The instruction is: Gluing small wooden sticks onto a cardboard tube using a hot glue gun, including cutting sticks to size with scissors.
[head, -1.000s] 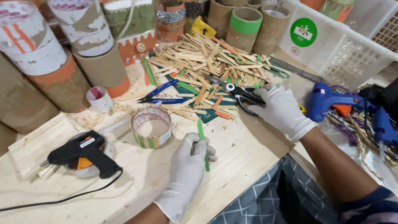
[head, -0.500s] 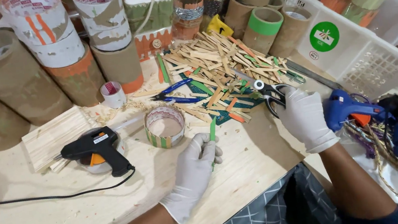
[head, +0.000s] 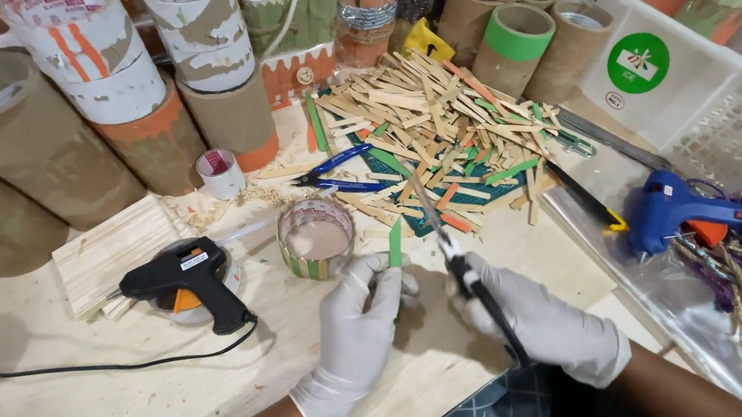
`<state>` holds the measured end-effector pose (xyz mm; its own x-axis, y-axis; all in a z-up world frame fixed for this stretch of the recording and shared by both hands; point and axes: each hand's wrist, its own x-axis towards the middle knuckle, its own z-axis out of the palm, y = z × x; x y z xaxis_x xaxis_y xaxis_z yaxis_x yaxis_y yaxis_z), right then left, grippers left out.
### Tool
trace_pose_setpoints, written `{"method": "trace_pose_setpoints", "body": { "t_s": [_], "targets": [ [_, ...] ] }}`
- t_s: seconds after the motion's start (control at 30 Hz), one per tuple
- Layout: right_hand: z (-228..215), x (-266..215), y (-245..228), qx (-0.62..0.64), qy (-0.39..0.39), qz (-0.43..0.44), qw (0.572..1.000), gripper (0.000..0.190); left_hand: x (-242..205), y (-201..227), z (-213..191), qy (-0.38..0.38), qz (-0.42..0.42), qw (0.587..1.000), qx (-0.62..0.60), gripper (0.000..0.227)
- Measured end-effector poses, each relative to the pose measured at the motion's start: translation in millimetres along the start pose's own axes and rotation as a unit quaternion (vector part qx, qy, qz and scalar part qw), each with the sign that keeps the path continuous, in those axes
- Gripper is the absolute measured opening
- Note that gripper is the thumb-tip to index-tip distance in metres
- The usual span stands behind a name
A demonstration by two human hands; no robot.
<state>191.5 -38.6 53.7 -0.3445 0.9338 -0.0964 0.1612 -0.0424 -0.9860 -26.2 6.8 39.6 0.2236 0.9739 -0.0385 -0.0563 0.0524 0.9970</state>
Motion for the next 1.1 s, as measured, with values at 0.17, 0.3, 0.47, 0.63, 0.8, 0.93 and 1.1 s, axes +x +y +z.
{"method": "trace_pose_setpoints", "body": {
  "t_s": [0.17, 0.3, 0.47, 0.63, 0.8, 0.93, 1.1],
  "targets": [
    [12, -8, -20, -0.283, 0.004, 0.029, 0.959, 0.043, -13, -1, 4, -0.033, 0.059, 0.998, -0.006, 0.014],
    [13, -4, -22, -0.27, -0.02, 0.06, 0.961, 0.021, -16, 7, 4, -0.024, 0.0, 1.0, -0.001, 0.011],
    [9, -5, -13, -0.132, -0.03, 0.108, 0.985, 0.018, -12, 9, 3, -0.03, -0.006, 0.996, -0.079, 0.013],
    [9, -4, -12, -0.113, -0.043, 0.08, 0.989, 0.037, -13, 17, 3, -0.027, -0.03, 0.997, -0.068, 0.014],
    [9, -5, -10, -0.124, -0.046, 0.053, 0.99, 0.019, -13, 21, 3, -0.02, -0.068, 0.995, -0.076, 0.016],
    [8, -4, -7, -0.132, -0.044, 0.011, 0.99, 0.031, -13, 26, 3, -0.02, -0.088, 0.994, -0.055, 0.018],
    [11, -5, -6, -0.132, -0.029, 0.017, 0.991, 0.023, -14, 26, 4, -0.011, -0.107, 0.992, -0.06, 0.017]
  ]
}}
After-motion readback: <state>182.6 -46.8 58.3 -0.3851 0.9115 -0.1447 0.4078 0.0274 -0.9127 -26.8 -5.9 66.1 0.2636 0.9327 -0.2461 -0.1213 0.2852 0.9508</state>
